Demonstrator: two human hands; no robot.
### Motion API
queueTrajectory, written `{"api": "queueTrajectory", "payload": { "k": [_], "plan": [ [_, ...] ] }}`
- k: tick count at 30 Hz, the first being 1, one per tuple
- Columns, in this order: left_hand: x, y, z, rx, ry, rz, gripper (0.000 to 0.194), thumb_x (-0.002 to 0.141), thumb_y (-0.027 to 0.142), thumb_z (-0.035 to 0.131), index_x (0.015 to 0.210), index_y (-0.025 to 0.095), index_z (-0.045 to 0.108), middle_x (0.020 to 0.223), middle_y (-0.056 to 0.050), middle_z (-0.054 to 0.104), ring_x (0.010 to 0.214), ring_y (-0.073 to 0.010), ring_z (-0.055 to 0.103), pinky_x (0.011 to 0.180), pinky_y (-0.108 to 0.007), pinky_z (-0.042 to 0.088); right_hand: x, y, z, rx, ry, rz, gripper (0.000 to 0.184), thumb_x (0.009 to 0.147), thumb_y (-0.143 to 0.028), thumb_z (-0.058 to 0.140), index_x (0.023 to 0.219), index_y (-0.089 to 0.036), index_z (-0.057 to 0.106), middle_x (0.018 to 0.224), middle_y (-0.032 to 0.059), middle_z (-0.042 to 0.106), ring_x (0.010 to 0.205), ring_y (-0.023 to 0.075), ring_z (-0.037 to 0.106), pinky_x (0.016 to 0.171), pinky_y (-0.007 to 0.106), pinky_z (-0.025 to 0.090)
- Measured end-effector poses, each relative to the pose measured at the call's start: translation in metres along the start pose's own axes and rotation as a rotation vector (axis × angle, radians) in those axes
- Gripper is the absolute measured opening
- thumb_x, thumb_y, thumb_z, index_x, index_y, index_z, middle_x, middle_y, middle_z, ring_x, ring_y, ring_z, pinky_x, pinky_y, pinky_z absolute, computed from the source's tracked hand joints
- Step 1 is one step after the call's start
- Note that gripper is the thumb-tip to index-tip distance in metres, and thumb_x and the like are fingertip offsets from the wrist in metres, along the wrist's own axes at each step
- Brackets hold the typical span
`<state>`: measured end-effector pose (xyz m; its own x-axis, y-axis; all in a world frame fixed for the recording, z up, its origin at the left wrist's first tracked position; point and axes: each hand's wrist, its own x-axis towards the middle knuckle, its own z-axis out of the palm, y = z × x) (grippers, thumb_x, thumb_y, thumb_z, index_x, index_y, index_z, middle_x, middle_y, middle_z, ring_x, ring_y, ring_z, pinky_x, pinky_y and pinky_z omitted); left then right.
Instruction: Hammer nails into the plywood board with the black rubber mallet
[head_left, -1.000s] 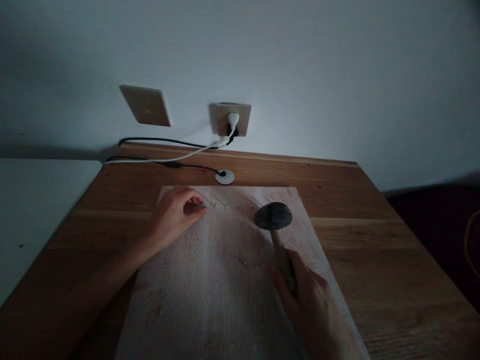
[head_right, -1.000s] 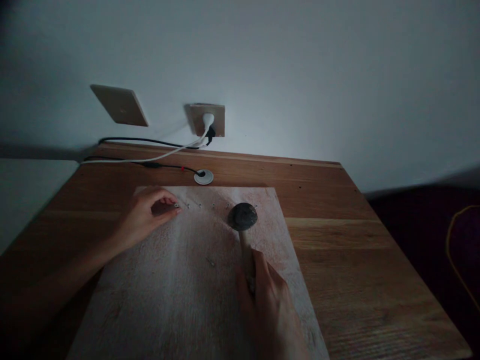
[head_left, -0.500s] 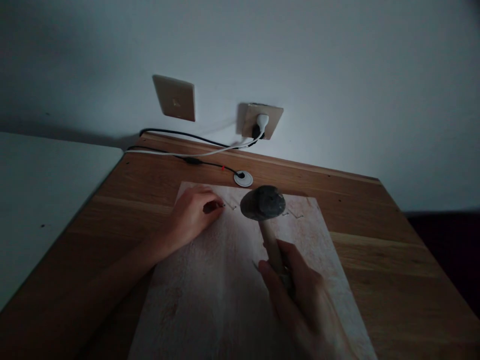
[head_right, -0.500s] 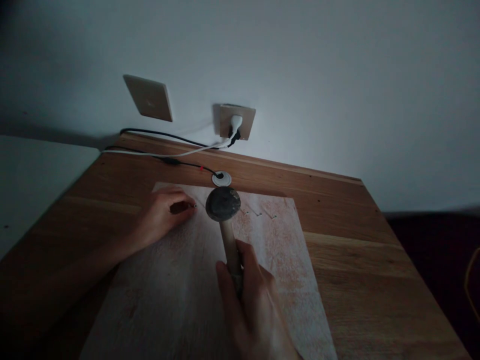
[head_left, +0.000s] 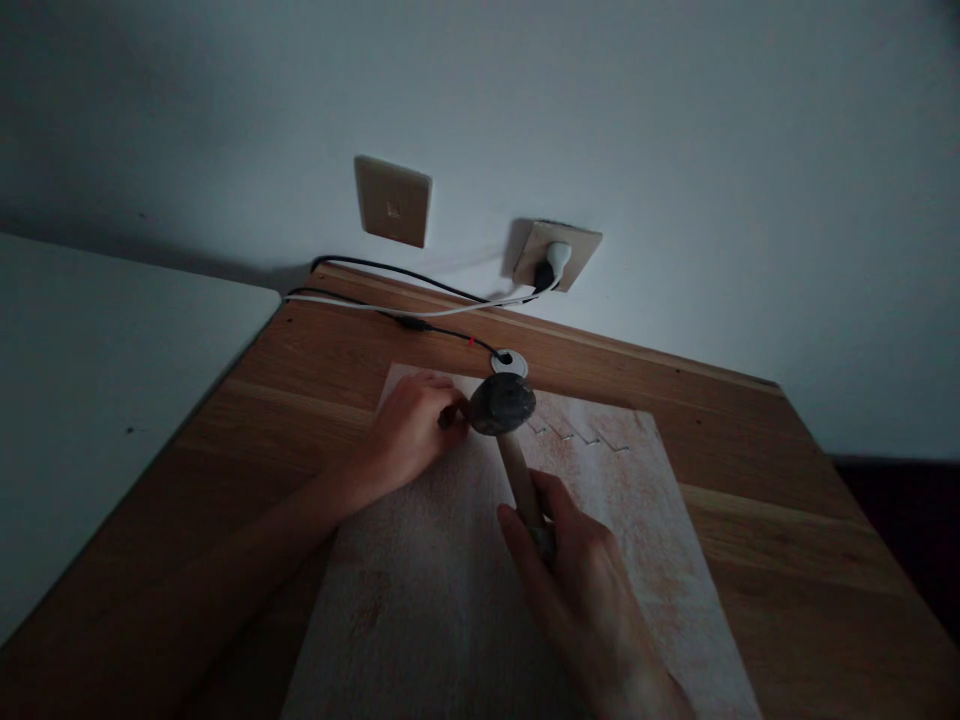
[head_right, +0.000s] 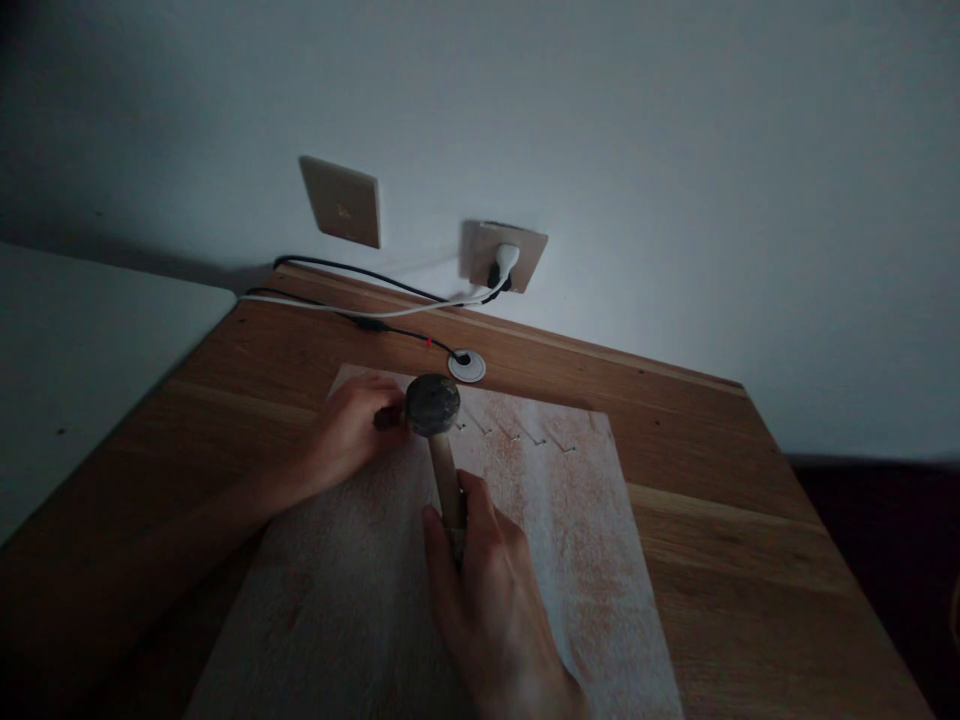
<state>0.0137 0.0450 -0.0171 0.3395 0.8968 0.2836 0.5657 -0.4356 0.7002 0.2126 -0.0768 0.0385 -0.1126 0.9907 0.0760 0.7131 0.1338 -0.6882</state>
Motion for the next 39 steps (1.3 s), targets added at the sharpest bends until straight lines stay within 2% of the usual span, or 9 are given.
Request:
{"api": "queueTrajectory", "payload": {
  "k": [5, 12, 17, 21, 24, 28, 31, 35, 39],
  "plan": [
    [-0.001, 0.000, -0.001, -0.035, -0.002, 0.000, 0.021, 0.079, -0.001, 0.072, 0.077, 0.019, 0.075, 0.078, -0.001, 0.071, 0.081, -0.0194, 0.063, 0.077, -0.034, 0.044, -0.004, 0.002, -0.001, 0.022, -0.017, 0.014, 0.022, 0.108, -0.035, 0.054, 0.116, -0.018, 0.065, 0.068, 0.0000, 0.073, 0.052, 0.0167, 0.071, 0.047, 0.026, 0.048],
    [0.002, 0.002, 0.000, -0.028, 0.014, -0.045, 0.018, 0.075, 0.002, 0.079, 0.076, 0.019, 0.075, 0.072, 0.001, 0.068, 0.075, -0.0171, 0.061, 0.071, -0.031, 0.043, -0.003, 0.003, -0.004, 0.048, -0.027, 0.019, 0.025, 0.106, -0.036, 0.055, 0.114, -0.015, 0.067, 0.067, 0.0005, 0.071, 0.052, 0.0166, 0.069, 0.047, 0.027, 0.046],
    [0.003, 0.001, 0.000, -0.060, 0.025, -0.042, 0.014, 0.080, 0.006, 0.081, 0.082, 0.020, 0.079, 0.072, 0.002, 0.069, 0.071, -0.0146, 0.061, 0.068, -0.030, 0.043, -0.006, 0.003, -0.006, 0.041, 0.033, 0.101, 0.030, 0.106, -0.042, 0.055, 0.115, -0.017, 0.069, 0.058, -0.0070, 0.051, 0.044, 0.0133, 0.047, 0.042, 0.028, 0.033],
    [0.002, 0.000, -0.001, -0.053, 0.032, -0.024, 0.013, 0.083, 0.008, 0.081, 0.081, 0.021, 0.079, 0.071, 0.002, 0.068, 0.072, -0.0154, 0.062, 0.070, -0.031, 0.045, -0.006, 0.001, -0.007, 0.032, 0.032, 0.112, 0.029, 0.106, -0.042, 0.054, 0.114, -0.018, 0.068, 0.060, -0.0053, 0.056, 0.046, 0.0144, 0.053, 0.045, 0.030, 0.036],
    [0.002, 0.000, -0.001, -0.033, 0.031, -0.012, 0.014, 0.083, 0.007, 0.079, 0.081, 0.021, 0.078, 0.071, 0.002, 0.068, 0.074, -0.0162, 0.063, 0.070, -0.031, 0.045, -0.004, 0.001, -0.009, 0.022, 0.013, 0.058, 0.027, 0.107, -0.039, 0.053, 0.115, -0.017, 0.067, 0.060, -0.0040, 0.061, 0.044, 0.0149, 0.059, 0.044, 0.029, 0.038],
    [0.003, 0.001, -0.001, -0.020, 0.026, -0.007, 0.018, 0.081, 0.003, 0.076, 0.081, 0.021, 0.079, 0.072, 0.001, 0.069, 0.076, -0.0171, 0.063, 0.071, -0.031, 0.045, -0.001, 0.000, -0.010, 0.006, -0.030, 0.016, 0.027, 0.107, -0.034, 0.052, 0.115, -0.013, 0.066, 0.067, 0.0013, 0.070, 0.052, 0.0167, 0.068, 0.046, 0.028, 0.044],
    [0.003, 0.002, 0.000, -0.008, 0.025, -0.026, 0.019, 0.080, 0.003, 0.076, 0.080, 0.022, 0.079, 0.072, 0.001, 0.069, 0.075, -0.0172, 0.062, 0.070, -0.031, 0.045, -0.001, 0.001, -0.010, -0.005, -0.023, 0.012, 0.030, 0.107, -0.036, 0.052, 0.115, -0.011, 0.067, 0.069, 0.0030, 0.072, 0.054, 0.0177, 0.069, 0.048, 0.028, 0.046],
    [0.003, 0.001, 0.001, -0.038, 0.020, -0.042, 0.018, 0.079, 0.003, 0.076, 0.081, 0.021, 0.079, 0.073, 0.001, 0.070, 0.074, -0.0171, 0.062, 0.068, -0.031, 0.043, -0.001, 0.001, -0.010, 0.003, -0.057, 0.021, 0.028, 0.108, -0.036, 0.053, 0.119, -0.013, 0.066, 0.068, 0.0000, 0.070, 0.052, 0.0160, 0.067, 0.048, 0.027, 0.045],
    [0.002, 0.002, 0.000, -0.046, 0.006, -0.044, 0.018, 0.077, 0.003, 0.075, 0.079, 0.020, 0.077, 0.074, 0.001, 0.071, 0.074, -0.0168, 0.063, 0.068, -0.030, 0.043, -0.001, 0.000, -0.011, 0.031, -0.053, 0.030, 0.026, 0.106, -0.035, 0.053, 0.113, -0.014, 0.068, 0.071, 0.0022, 0.072, 0.055, 0.0168, 0.067, 0.050, 0.028, 0.046]
  ]
}}
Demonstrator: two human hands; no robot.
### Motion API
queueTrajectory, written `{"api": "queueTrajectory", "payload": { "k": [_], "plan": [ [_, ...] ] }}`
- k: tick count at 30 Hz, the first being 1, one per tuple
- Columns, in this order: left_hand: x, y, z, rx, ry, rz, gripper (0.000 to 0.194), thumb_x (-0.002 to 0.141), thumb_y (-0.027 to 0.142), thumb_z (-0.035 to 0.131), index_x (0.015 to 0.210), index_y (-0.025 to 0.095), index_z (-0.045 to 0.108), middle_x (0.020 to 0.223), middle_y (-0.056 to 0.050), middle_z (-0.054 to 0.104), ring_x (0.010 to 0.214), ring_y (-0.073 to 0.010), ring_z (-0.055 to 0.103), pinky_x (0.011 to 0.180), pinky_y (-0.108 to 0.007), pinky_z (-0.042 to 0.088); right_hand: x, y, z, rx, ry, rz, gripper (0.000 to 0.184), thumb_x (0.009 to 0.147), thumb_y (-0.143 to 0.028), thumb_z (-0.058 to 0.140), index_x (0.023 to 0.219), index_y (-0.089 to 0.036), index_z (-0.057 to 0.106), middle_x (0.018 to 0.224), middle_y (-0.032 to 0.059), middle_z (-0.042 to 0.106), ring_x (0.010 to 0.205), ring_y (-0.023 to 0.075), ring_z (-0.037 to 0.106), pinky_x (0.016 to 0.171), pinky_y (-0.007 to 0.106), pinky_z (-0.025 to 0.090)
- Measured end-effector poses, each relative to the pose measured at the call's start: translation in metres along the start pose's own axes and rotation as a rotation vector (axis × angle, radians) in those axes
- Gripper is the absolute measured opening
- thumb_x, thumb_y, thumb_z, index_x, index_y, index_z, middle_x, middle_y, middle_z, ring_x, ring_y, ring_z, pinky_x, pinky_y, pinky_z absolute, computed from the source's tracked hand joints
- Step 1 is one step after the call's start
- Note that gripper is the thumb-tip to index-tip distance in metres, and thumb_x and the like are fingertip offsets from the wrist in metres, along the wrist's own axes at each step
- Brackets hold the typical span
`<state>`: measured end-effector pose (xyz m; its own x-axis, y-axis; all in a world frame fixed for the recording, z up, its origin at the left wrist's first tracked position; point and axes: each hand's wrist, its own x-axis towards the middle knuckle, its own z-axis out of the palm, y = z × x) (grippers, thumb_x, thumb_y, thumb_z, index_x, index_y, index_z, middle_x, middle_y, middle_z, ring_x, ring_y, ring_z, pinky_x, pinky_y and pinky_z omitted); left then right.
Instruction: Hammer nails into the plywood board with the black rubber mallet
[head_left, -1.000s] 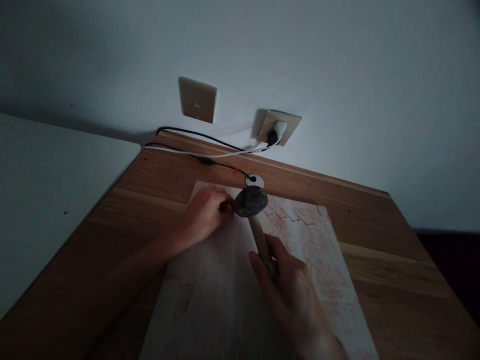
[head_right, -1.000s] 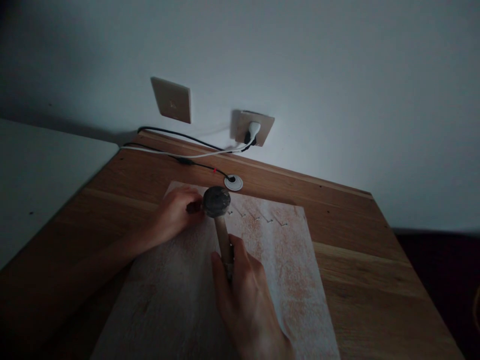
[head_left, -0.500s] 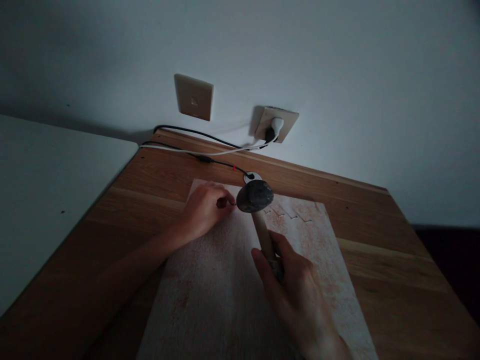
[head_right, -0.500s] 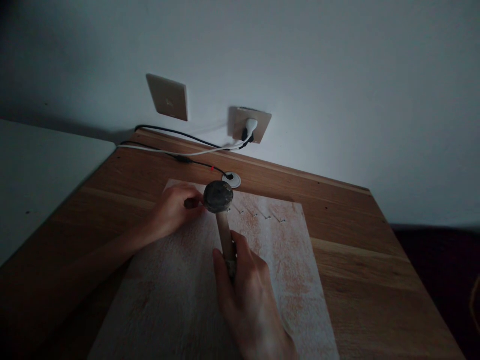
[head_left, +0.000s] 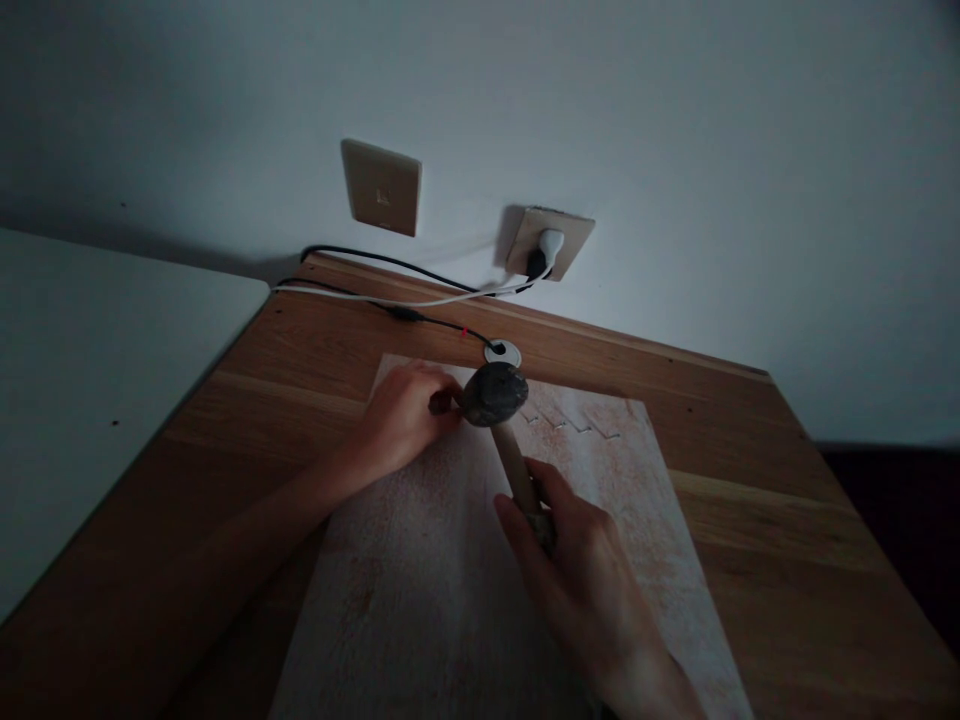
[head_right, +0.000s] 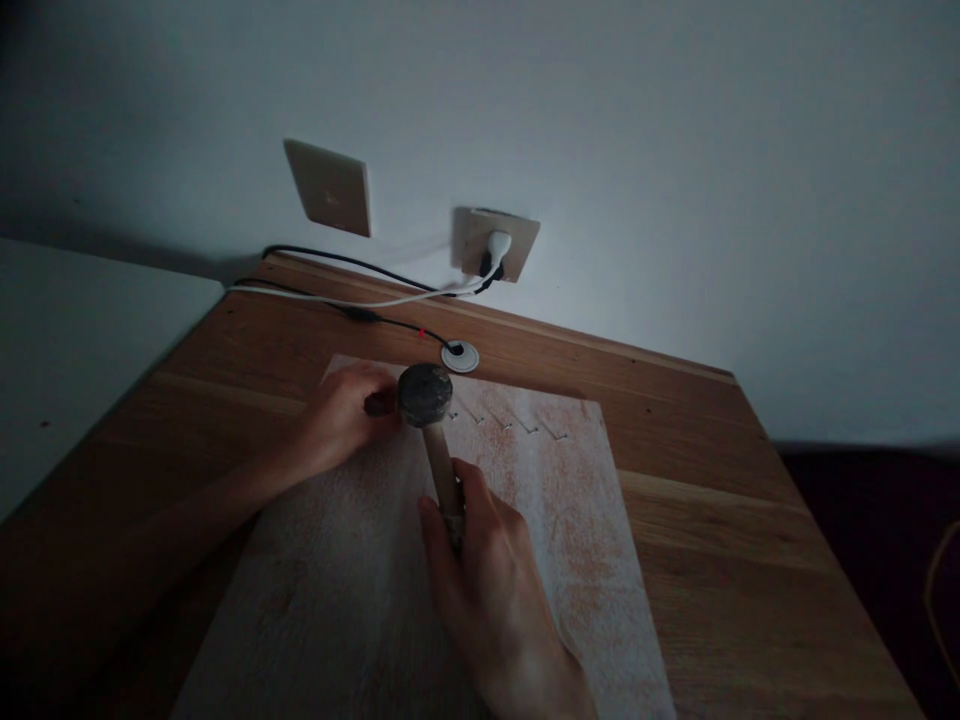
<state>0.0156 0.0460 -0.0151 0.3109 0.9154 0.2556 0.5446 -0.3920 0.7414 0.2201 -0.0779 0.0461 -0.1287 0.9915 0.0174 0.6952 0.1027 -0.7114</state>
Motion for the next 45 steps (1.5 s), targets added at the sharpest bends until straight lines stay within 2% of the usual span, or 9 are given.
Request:
{"api": "queueTrajectory", "payload": {
  "k": [7, 12, 14, 19, 26, 33, 35, 40, 45],
  "plan": [
    [-0.001, 0.001, -0.001, 0.054, 0.040, 0.021, 0.018, 0.080, 0.017, 0.082, 0.093, 0.021, 0.069, 0.081, 0.002, 0.069, 0.076, -0.0158, 0.062, 0.072, -0.030, 0.045, -0.027, 0.006, -0.017, 0.074, 0.058, 0.249, 0.035, 0.106, -0.050, 0.056, 0.117, -0.019, 0.071, 0.058, -0.0062, 0.054, 0.045, 0.0140, 0.052, 0.042, 0.028, 0.037],
    [-0.013, 0.023, -0.004, 0.237, 0.169, 0.397, 0.016, 0.096, 0.024, 0.070, 0.084, 0.021, 0.059, 0.082, 0.000, 0.067, 0.083, -0.0182, 0.061, 0.083, -0.036, 0.045, -0.057, 0.025, -0.031, 0.121, 0.137, 0.453, 0.044, 0.100, -0.060, 0.063, 0.116, -0.021, 0.073, 0.051, -0.0078, 0.048, 0.041, 0.0149, 0.049, 0.040, 0.028, 0.038],
    [-0.020, 0.041, -0.003, 0.279, 0.043, 0.603, 0.015, 0.102, 0.023, 0.064, 0.087, 0.020, 0.062, 0.082, -0.001, 0.068, 0.083, -0.0185, 0.061, 0.083, -0.036, 0.046, -0.065, 0.036, -0.034, 0.135, 0.153, 0.502, 0.046, 0.099, -0.062, 0.063, 0.118, -0.021, 0.073, 0.051, -0.0077, 0.048, 0.041, 0.0155, 0.049, 0.040, 0.028, 0.037],
    [-0.040, 0.084, 0.011, 0.397, -0.325, 0.802, 0.010, 0.101, 0.012, 0.062, 0.096, 0.019, 0.068, 0.090, -0.002, 0.071, 0.086, -0.0183, 0.064, 0.077, -0.034, 0.049, -0.072, 0.053, -0.031, 0.106, 0.138, 0.535, 0.052, 0.099, -0.065, 0.061, 0.125, -0.021, 0.071, 0.053, -0.0066, 0.053, 0.043, 0.0178, 0.052, 0.044, 0.030, 0.040],
    [-0.061, 0.105, 0.036, 0.558, -0.248, 0.857, 0.009, 0.094, 0.013, 0.064, 0.092, 0.016, 0.072, 0.077, -0.003, 0.067, 0.071, -0.0193, 0.061, 0.072, -0.035, 0.051, -0.073, 0.058, -0.023, 0.096, 0.159, 0.480, 0.047, 0.100, -0.059, 0.060, 0.123, -0.019, 0.069, 0.092, 0.0074, 0.080, 0.079, 0.0255, 0.076, 0.071, 0.035, 0.055],
    [-0.051, 0.094, 0.023, 0.443, -0.232, 0.830, 0.014, 0.099, 0.012, 0.062, 0.090, 0.018, 0.071, 0.079, 0.000, 0.066, 0.075, -0.0179, 0.061, 0.076, -0.035, 0.050, -0.074, 0.060, -0.021, 0.100, 0.168, 0.444, 0.049, 0.102, -0.059, 0.055, 0.123, -0.017, 0.070, 0.086, 0.0062, 0.079, 0.074, 0.0233, 0.076, 0.068, 0.033, 0.057],
    [-0.040, 0.071, 0.009, 0.367, -0.212, 0.714, 0.015, 0.101, 0.010, 0.061, 0.097, 0.019, 0.073, 0.082, 0.000, 0.069, 0.077, -0.0168, 0.063, 0.075, -0.032, 0.050, -0.073, 0.057, -0.021, 0.072, 0.176, 0.458, 0.050, 0.101, -0.060, 0.057, 0.122, -0.017, 0.071, 0.086, 0.0067, 0.080, 0.073, 0.0235, 0.076, 0.068, 0.034, 0.058],
    [-0.019, 0.006, -0.022, 0.115, 0.119, 0.164, 0.010, 0.099, 0.020, 0.066, 0.102, 0.024, 0.075, 0.097, 0.001, 0.078, 0.078, -0.0132, 0.069, 0.075, -0.026, 0.054, -0.073, 0.053, -0.024, 0.057, 0.166, 0.488, 0.060, 0.100, -0.064, 0.056, 0.127, -0.013, 0.071, 0.091, 0.0121, 0.082, 0.078, 0.0277, 0.078, 0.075, 0.039, 0.059],
    [-0.020, -0.007, -0.025, 0.096, 0.159, 0.080, 0.010, 0.098, 0.027, 0.066, 0.098, 0.025, 0.076, 0.094, 0.001, 0.080, 0.074, -0.0130, 0.067, 0.076, -0.027, 0.056, -0.074, 0.051, -0.024, 0.061, 0.161, 0.508, 0.058, 0.100, -0.064, 0.058, 0.128, -0.016, 0.072, 0.097, 0.0122, 0.084, 0.088, 0.0319, 0.081, 0.079, 0.043, 0.060]
  ]
}}
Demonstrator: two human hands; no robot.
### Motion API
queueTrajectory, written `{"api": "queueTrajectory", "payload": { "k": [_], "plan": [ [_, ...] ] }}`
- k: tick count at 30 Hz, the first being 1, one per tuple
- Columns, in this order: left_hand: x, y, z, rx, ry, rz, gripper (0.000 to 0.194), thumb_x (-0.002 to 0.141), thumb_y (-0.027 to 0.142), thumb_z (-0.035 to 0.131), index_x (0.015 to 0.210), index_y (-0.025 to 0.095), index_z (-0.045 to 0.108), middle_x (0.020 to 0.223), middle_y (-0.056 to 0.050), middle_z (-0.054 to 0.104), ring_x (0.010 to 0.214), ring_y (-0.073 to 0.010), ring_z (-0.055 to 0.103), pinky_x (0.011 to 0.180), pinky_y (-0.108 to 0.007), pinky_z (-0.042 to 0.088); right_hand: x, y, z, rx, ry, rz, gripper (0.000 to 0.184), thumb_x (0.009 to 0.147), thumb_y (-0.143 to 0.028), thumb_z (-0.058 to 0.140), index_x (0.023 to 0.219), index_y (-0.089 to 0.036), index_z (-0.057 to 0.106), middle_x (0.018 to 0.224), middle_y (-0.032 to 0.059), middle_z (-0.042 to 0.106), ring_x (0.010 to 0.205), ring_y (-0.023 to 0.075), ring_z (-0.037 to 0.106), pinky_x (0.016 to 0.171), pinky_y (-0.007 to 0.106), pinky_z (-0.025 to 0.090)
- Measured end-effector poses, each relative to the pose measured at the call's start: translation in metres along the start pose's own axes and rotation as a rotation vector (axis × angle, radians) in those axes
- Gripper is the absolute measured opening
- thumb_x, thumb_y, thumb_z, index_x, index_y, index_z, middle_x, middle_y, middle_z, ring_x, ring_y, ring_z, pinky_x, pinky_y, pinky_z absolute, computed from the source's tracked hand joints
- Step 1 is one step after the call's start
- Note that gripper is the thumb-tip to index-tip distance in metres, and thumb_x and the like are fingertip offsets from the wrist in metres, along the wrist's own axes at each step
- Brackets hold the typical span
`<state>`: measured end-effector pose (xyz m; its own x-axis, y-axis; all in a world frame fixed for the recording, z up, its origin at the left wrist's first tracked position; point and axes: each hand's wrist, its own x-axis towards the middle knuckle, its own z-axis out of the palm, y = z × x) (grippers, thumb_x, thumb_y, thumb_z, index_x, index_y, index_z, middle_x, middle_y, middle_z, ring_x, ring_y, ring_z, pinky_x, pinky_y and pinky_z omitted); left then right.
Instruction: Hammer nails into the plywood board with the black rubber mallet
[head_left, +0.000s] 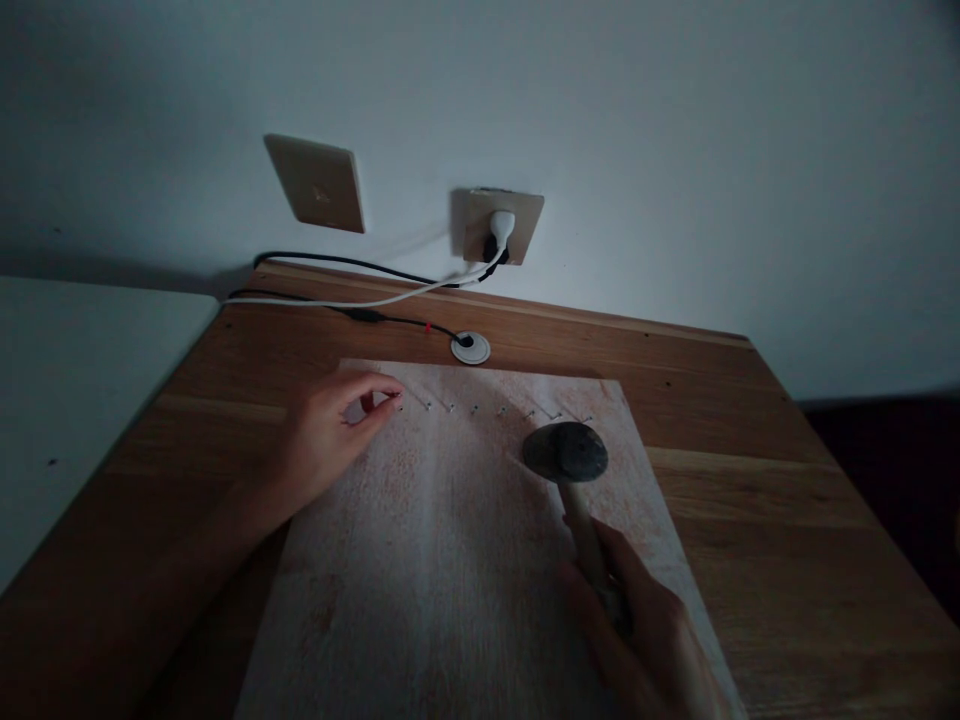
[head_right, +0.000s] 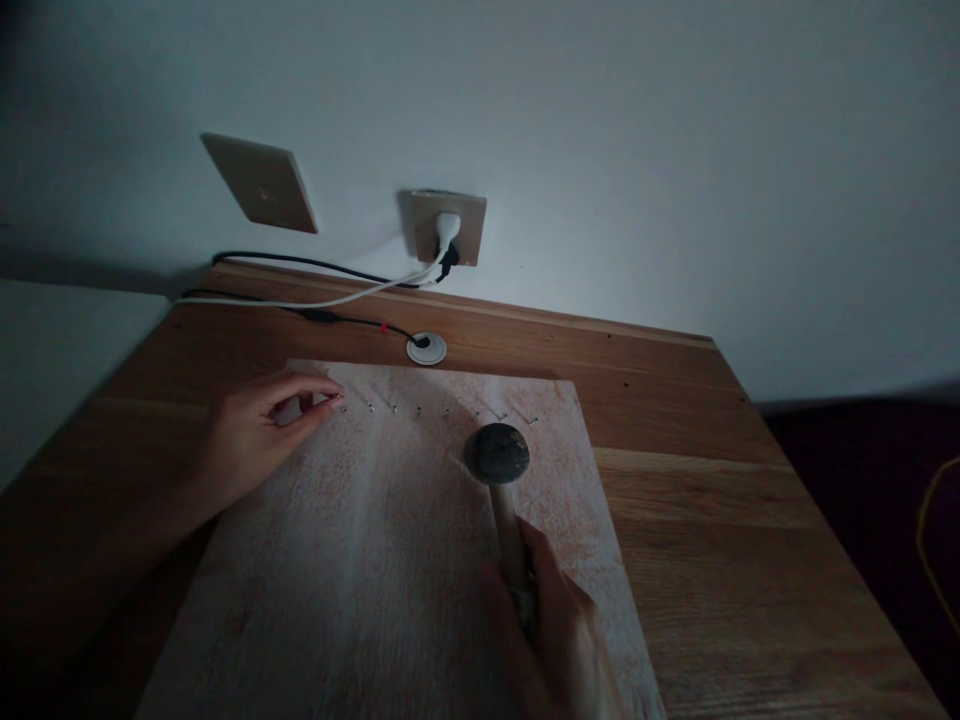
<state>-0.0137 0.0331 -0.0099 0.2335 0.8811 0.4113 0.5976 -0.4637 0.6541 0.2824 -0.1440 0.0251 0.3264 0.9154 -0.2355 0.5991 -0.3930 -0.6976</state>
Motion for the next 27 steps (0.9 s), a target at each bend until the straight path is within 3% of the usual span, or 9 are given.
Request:
{"api": "queueTrajectory", "payload": {
  "k": [16, 21, 27],
  "plan": [
    [-0.006, 0.002, 0.001, -0.005, -0.022, 0.052, 0.011, 0.097, 0.019, 0.064, 0.098, 0.022, 0.074, 0.089, 0.001, 0.078, 0.071, -0.0118, 0.067, 0.074, -0.024, 0.057, -0.001, -0.013, -0.003, 0.025, -0.023, 0.090, 0.057, 0.094, -0.065, 0.061, 0.126, -0.018, 0.072, 0.094, 0.0096, 0.083, 0.091, 0.0313, 0.079, 0.082, 0.040, 0.057],
    [-0.007, -0.002, 0.004, -0.030, -0.038, 0.072, 0.011, 0.096, 0.016, 0.065, 0.095, 0.022, 0.073, 0.087, 0.002, 0.076, 0.074, -0.0116, 0.069, 0.072, -0.023, 0.055, -0.001, -0.010, -0.005, -0.008, -0.069, 0.075, 0.061, 0.096, -0.068, 0.059, 0.128, -0.018, 0.071, 0.078, 0.0050, 0.076, 0.056, 0.0216, 0.062, 0.055, 0.035, 0.047],
    [-0.007, -0.005, 0.006, -0.048, -0.035, 0.076, 0.010, 0.096, 0.015, 0.065, 0.093, 0.021, 0.072, 0.088, 0.001, 0.075, 0.076, -0.0121, 0.069, 0.074, -0.023, 0.056, -0.002, -0.009, -0.006, -0.029, -0.055, 0.047, 0.067, 0.099, -0.070, 0.057, 0.134, -0.015, 0.072, 0.093, 0.0074, 0.080, 0.056, 0.0187, 0.062, 0.053, 0.033, 0.047]
  ]
}}
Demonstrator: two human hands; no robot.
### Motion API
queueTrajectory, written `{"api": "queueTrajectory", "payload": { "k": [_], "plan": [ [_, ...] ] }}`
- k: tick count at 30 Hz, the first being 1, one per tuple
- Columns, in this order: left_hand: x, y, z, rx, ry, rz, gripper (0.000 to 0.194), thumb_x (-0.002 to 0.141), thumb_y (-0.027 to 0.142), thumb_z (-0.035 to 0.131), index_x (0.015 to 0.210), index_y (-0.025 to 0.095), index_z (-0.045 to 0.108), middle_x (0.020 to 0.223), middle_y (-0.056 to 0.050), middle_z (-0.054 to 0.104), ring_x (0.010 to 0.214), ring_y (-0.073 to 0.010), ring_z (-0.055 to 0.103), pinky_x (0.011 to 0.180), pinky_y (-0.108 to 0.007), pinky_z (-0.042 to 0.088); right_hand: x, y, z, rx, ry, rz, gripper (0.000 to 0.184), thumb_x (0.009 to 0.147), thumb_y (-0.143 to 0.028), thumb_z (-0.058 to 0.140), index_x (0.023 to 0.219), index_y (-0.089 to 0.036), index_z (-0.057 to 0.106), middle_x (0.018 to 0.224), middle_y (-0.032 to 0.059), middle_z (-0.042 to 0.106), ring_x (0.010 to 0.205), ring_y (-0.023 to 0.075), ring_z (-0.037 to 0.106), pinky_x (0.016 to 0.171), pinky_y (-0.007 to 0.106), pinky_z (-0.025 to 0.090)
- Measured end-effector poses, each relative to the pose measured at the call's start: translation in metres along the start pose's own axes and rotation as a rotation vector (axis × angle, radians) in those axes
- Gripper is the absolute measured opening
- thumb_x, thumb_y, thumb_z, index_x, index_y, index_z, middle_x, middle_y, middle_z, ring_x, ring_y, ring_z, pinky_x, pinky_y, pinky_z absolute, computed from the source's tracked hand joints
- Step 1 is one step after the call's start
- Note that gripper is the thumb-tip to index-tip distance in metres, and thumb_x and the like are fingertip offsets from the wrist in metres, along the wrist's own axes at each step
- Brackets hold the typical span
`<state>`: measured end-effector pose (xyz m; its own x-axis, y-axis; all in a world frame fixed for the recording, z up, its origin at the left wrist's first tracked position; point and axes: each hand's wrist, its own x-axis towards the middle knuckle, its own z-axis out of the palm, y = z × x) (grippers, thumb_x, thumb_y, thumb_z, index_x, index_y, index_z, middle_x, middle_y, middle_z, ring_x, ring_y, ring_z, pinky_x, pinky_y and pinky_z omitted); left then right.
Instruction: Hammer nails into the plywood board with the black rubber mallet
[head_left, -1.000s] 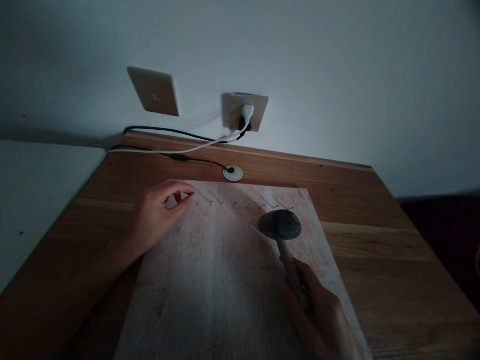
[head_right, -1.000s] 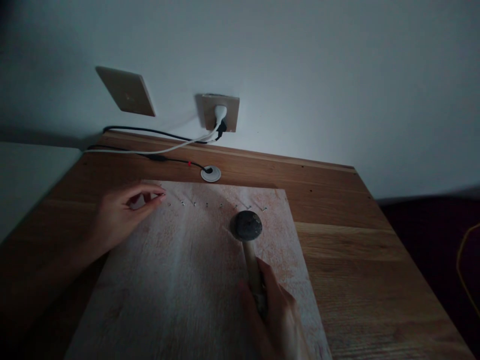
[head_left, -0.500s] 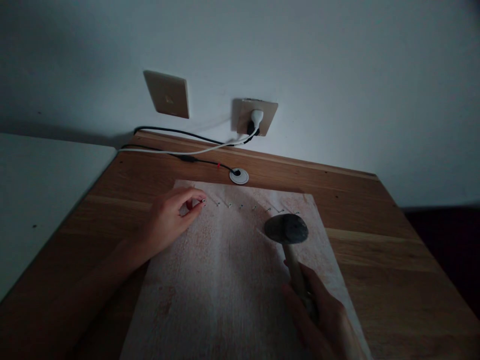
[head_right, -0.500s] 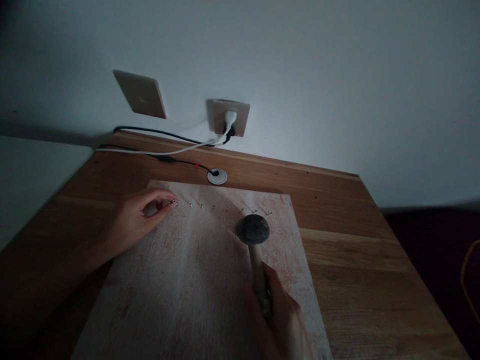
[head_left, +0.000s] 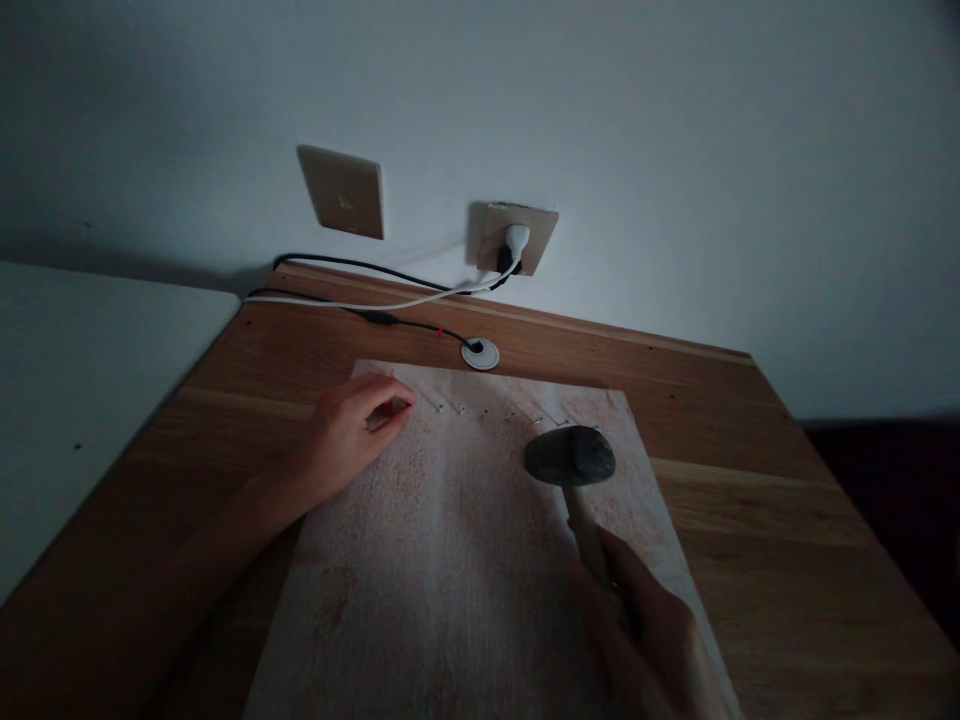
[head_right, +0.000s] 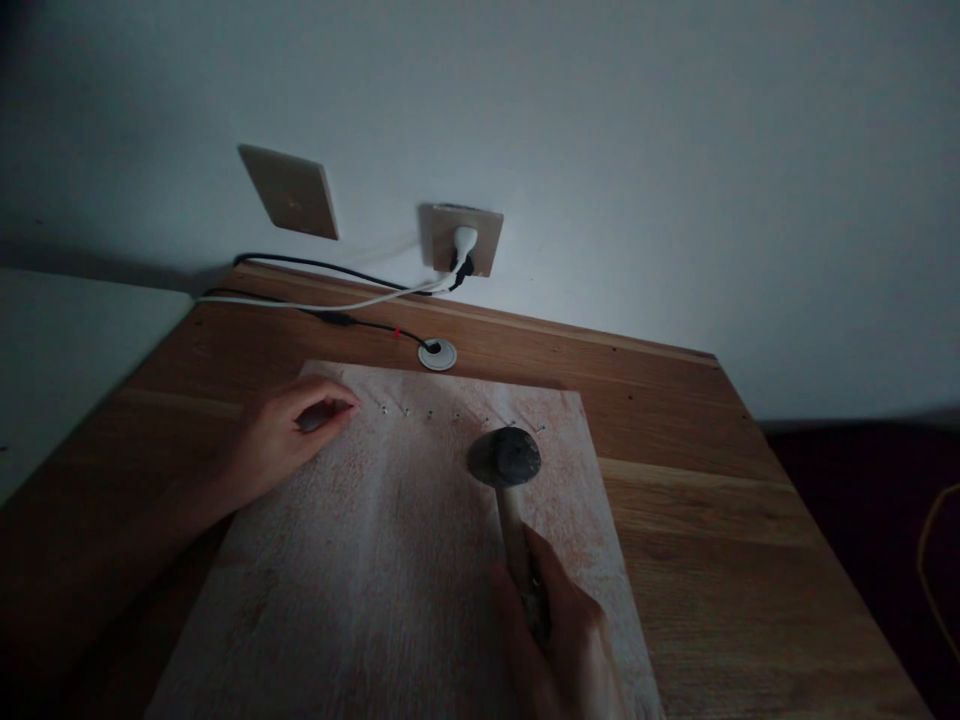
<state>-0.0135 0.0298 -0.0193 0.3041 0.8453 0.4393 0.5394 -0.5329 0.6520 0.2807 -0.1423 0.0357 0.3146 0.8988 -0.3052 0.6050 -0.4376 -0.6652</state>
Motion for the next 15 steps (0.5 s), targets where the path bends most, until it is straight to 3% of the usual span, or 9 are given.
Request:
{"api": "queueTrajectory", "payload": {
  "k": [4, 7, 9, 15],
  "plan": [
    [0.000, 0.000, 0.000, -0.002, 0.001, 0.008, 0.011, 0.095, 0.014, 0.064, 0.093, 0.021, 0.071, 0.089, 0.001, 0.075, 0.078, -0.0124, 0.070, 0.075, -0.024, 0.055, -0.001, -0.007, 0.002, 0.007, 0.041, -0.047, 0.068, 0.098, -0.069, 0.060, 0.132, -0.013, 0.075, 0.076, 0.0047, 0.075, 0.060, 0.0213, 0.067, 0.056, 0.033, 0.050],
    [-0.001, -0.001, 0.000, -0.001, -0.006, 0.014, 0.011, 0.096, 0.014, 0.064, 0.091, 0.021, 0.071, 0.087, 0.001, 0.074, 0.078, -0.0125, 0.070, 0.074, -0.024, 0.053, -0.002, -0.017, 0.006, 0.008, 0.018, -0.089, 0.060, 0.100, -0.064, 0.060, 0.132, -0.015, 0.075, 0.056, -0.0033, 0.057, 0.047, 0.0182, 0.055, 0.046, 0.031, 0.042],
    [-0.001, -0.001, 0.000, 0.005, -0.014, 0.018, 0.012, 0.097, 0.014, 0.063, 0.090, 0.021, 0.070, 0.087, 0.001, 0.073, 0.079, -0.0133, 0.070, 0.074, -0.025, 0.053, -0.001, -0.024, 0.009, 0.017, -0.014, -0.115, 0.056, 0.102, -0.061, 0.058, 0.132, -0.016, 0.074, 0.054, -0.0054, 0.051, 0.046, 0.0166, 0.051, 0.044, 0.030, 0.037],
    [0.000, 0.000, -0.001, -0.006, -0.023, 0.044, 0.012, 0.096, 0.013, 0.063, 0.088, 0.020, 0.068, 0.089, 0.000, 0.074, 0.083, -0.0147, 0.071, 0.077, -0.027, 0.052, 0.005, -0.042, 0.020, 0.103, -0.088, -0.176, 0.050, 0.103, -0.057, 0.056, 0.126, -0.016, 0.073, 0.060, -0.0055, 0.050, 0.050, 0.0138, 0.047, 0.044, 0.028, 0.034]
  ]
}}
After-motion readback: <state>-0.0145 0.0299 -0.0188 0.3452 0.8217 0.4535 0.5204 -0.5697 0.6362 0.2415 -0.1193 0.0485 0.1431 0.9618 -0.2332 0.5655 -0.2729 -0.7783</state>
